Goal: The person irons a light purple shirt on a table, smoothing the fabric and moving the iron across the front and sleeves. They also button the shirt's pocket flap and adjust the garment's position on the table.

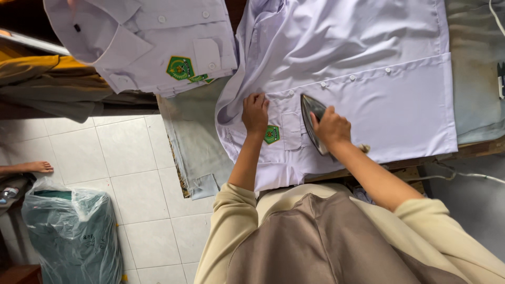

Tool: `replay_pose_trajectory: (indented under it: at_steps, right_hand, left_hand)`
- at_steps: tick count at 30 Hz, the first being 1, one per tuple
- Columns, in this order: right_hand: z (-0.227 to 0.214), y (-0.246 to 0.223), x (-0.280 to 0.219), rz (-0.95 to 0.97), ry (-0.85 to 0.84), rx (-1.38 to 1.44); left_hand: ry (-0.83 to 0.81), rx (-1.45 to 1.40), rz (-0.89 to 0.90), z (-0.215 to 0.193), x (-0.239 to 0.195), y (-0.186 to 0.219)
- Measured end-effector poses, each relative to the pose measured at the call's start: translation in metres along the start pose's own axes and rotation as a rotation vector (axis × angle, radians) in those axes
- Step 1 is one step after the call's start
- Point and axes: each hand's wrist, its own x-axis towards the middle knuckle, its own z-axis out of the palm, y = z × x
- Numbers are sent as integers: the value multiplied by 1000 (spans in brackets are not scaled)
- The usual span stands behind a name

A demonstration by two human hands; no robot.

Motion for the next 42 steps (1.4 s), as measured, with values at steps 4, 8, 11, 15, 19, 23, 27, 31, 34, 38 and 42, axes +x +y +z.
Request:
replay_pose_trajectory:
  at_steps: [4,8,11,15,19,23,27,31,34,38,42]
  right_hand:
    - [0,-17,58,23,48,23]
    - [1,-22,77,28,93,39]
    - [-6,-19,56,21,75,34]
    - [-10,-7,21,7,28,8]
    - [-6,-7,41,20,48,4]
    - [-10,-8,52,44,84,46]
    - [-9,-3,46,48,73,48]
    - [-7,-5,53,37,87,66]
    - [-5,-4,59,46,73,55]
    - [-8,-3,55,31,81,63]
    - [-4,8,31,40,21,42]
  left_hand:
    - [-15,2,88,2,8,2]
    - [18,85,147,19,8,-4]
    - [64,90,157,35,9,-10]
    - [108,-5,67,41,11,-14]
    - [78,-148,56,40,15,3]
    - [32,-222,77,55,7,22]
    - [-43,-180,151,52,7,24]
    - [-41,-102,200,46,11,28]
    - [-26,-22,229,57,13,33]
    - [1,12,211,77,12,29]
    - [10,-271,86,17,7,39]
